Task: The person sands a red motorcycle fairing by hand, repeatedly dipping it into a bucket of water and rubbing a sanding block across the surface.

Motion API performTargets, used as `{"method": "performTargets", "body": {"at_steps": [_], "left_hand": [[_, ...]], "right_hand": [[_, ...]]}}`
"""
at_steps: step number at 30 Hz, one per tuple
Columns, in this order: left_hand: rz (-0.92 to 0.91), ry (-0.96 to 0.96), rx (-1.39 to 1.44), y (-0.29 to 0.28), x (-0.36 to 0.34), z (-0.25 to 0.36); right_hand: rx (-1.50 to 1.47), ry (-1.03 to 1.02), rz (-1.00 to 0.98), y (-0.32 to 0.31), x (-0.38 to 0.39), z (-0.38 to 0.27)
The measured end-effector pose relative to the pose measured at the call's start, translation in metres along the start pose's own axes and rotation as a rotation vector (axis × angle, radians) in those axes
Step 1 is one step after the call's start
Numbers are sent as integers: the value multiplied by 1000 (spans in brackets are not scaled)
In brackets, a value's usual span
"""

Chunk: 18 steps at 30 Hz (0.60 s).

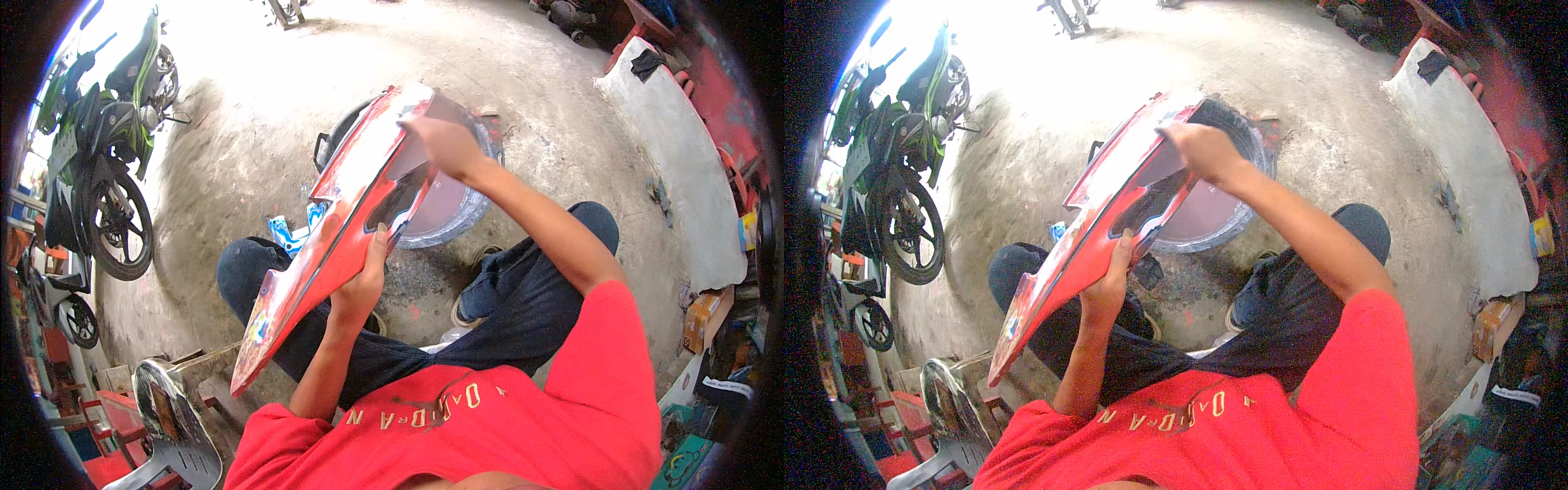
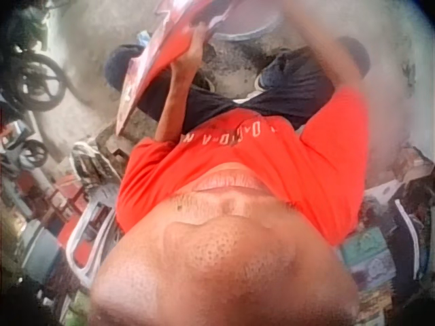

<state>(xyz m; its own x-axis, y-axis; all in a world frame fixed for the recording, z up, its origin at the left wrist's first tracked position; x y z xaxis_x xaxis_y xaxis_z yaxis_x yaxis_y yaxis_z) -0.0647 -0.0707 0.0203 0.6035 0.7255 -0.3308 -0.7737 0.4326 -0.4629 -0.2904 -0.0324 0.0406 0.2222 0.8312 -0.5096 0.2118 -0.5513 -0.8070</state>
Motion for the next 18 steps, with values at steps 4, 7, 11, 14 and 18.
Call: {"method": "performTargets", "body": {"at_steps": [4,7,11,14,18], "left_hand": [[41,-89,271,-8,0,-6],[40,-1,161,-9,-6,4],[9,61,163,-5,-10,31],[64,11,251,-14,-9,13],[26,-71,211,-8,-10,10]], "right_hand": [[-47,-213,134,-13,8,-80],[-134,-333,169,-30,19,-106],[-5,24,21,-8,5,0],[-74,-233,181,-26,16,-99],[-19,-239,156,-26,18,-75]]}}
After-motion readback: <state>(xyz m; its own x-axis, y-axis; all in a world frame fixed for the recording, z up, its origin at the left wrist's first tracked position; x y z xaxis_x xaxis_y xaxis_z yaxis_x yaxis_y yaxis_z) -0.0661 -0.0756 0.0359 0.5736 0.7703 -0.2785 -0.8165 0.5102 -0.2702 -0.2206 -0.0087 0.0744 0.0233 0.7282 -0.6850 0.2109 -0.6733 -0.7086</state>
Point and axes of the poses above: each hand's wrist, its own x-axis away from the middle knuckle, its own y-axis out of the palm, z = x × y, the point moved 10 cm from there along -x, towards the middle knuckle, and after that the axes turned 5 degrees about z, right-handed, at the moved point
